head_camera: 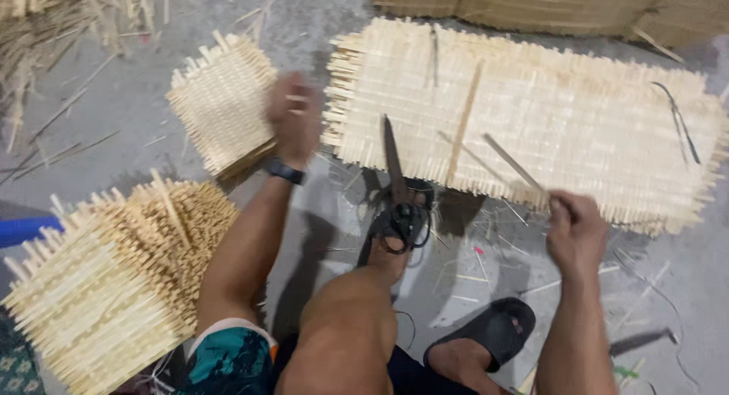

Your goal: The person sits on the floor and uses large shears to cut a woven bamboo mat into smaller square pieces. They repeatedly measure the mat with a bamboo strip, cut along the measured line, and stack the finished pieces to the left.

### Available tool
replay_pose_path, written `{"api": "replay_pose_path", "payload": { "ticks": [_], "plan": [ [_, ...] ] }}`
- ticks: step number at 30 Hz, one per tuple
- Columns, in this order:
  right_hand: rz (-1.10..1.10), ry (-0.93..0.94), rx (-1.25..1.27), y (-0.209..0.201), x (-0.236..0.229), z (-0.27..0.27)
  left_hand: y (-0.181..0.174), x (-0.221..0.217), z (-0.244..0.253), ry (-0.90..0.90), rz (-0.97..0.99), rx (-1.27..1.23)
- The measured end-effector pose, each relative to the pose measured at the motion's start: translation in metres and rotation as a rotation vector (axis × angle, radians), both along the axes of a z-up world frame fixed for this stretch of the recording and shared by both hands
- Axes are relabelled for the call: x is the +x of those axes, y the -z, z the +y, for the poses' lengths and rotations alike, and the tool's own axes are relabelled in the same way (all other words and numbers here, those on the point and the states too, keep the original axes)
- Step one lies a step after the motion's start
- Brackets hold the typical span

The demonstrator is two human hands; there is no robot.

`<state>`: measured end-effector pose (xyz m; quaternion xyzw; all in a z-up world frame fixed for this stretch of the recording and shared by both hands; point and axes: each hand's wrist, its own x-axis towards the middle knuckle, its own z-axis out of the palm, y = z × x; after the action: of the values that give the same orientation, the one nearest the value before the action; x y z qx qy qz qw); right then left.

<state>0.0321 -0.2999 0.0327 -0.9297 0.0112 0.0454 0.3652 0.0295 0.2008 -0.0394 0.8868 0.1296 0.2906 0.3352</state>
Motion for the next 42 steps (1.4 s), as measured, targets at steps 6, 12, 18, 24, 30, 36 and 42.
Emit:
{"api": "replay_pose_path", "payload": {
  "ticks": [6, 12, 18, 24, 30, 36, 42],
  "plan": [
    [0.119, -0.175, -0.080, 0.003, 0.069, -0.030, -0.024, 0.047, -0.201, 0.352, 0.774, -0.765],
    [0.245, -0.252, -0.122, 0.018, 0.105, -0.023, -0.025, 0.056, -0.243, 0.291, 0.773, -0.617],
    [0.320, -0.190, -0.081, 0.029, 0.112, -0.021, -0.036, 0.065, -0.255, 0.301, 0.831, -0.571],
    [0.195, -0.117, -0.131, 0.020, 0.103, -0.014, -0.020, 0.080, -0.273, 0.270, 0.793, -0.860],
    [-0.478, -0.034, 0.124, 0.016, -0.021, 0.037, -0.045, 0.085, -0.268, 0.369, 0.685, -0.911],
    [-0.011, -0.269, 0.166, 0.036, -0.095, 0.134, -0.159, 0.066, -0.277, 0.775, 0.358, -0.886],
    [0.242, -0.240, 0.085, 0.081, -0.099, 0.170, -0.225, 0.043, -0.190, 0.625, 0.370, -0.900]
  ]
}}
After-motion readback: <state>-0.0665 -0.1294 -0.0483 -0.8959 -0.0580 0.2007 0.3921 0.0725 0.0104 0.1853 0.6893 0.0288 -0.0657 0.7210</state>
